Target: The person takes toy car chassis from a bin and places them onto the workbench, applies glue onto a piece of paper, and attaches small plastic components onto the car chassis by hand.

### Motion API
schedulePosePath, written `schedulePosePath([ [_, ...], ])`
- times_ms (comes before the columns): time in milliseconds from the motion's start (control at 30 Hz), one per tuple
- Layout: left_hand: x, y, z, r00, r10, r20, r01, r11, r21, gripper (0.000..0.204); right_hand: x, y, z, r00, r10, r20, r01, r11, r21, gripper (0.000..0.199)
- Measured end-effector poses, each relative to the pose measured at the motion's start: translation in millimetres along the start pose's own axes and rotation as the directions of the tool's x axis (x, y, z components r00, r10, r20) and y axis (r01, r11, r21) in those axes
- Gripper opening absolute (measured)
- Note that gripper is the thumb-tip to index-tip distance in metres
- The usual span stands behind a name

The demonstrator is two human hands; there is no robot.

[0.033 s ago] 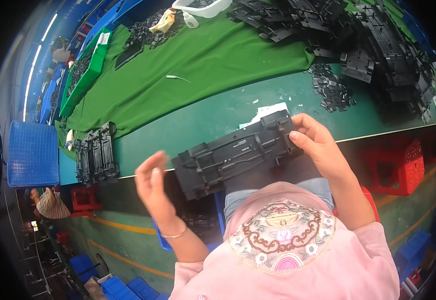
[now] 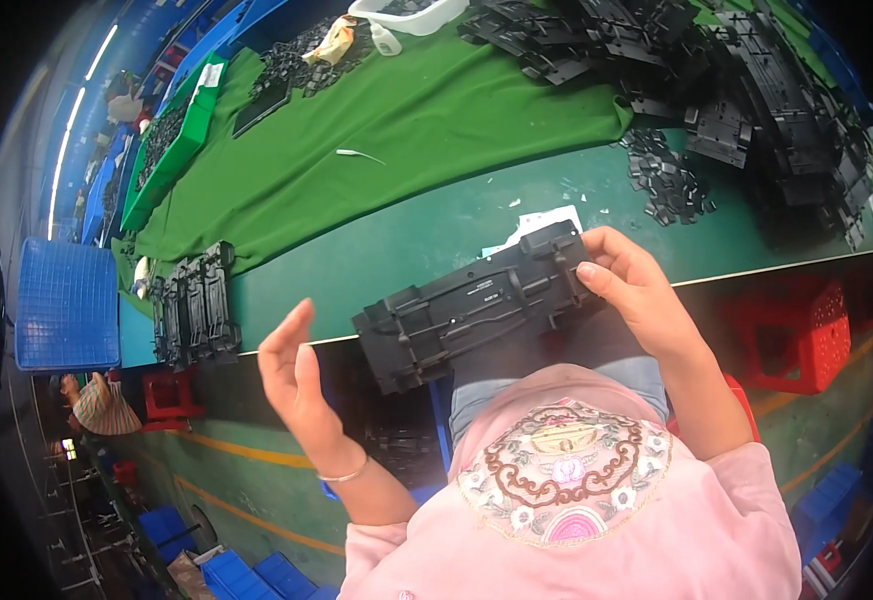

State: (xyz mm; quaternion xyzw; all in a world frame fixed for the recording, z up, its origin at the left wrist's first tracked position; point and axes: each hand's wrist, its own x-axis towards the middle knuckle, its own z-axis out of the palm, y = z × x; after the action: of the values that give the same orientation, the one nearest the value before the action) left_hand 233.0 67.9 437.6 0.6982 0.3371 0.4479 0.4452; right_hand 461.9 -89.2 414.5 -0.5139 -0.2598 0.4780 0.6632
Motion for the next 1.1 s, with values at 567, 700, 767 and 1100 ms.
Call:
schedulePosePath([
  [567, 79.2, -54.5, -43.7, 0.969, 0.173, 0.175, -0.241, 0.522, 0.819, 0.065, 117.2, -31.4, -59.3, 0.774, -0.624, 0.113, 0.298, 0.201, -0.933, 0.032],
  [700, 103.7, -90.5, -77.2, 0.997, 0.075, 0.024, -0.05, 0.364, 0.93, 0.067, 182.9, -55.4, -62.2, 0.653, -0.741, 0.156, 0.136, -0.088, -0.987, 0.046],
  [767, 109.5, -97.5, -82.2, 0.999, 0.035, 0.015, -0.027, 0.362, 0.932, 0.067, 211.7, -55.9, -69.3, 0.624, -0.778, 0.065, -0.005, -0.087, -0.996, 0.05],
  [1100, 108.2, -109.9, -84.4, 0.999, 0.032, -0.031, 0.015, 0.414, 0.91, 0.065, 218.4, -55.6, -66.6, 0.755, -0.646, -0.107, -0.105, 0.041, -0.994, 0.037],
])
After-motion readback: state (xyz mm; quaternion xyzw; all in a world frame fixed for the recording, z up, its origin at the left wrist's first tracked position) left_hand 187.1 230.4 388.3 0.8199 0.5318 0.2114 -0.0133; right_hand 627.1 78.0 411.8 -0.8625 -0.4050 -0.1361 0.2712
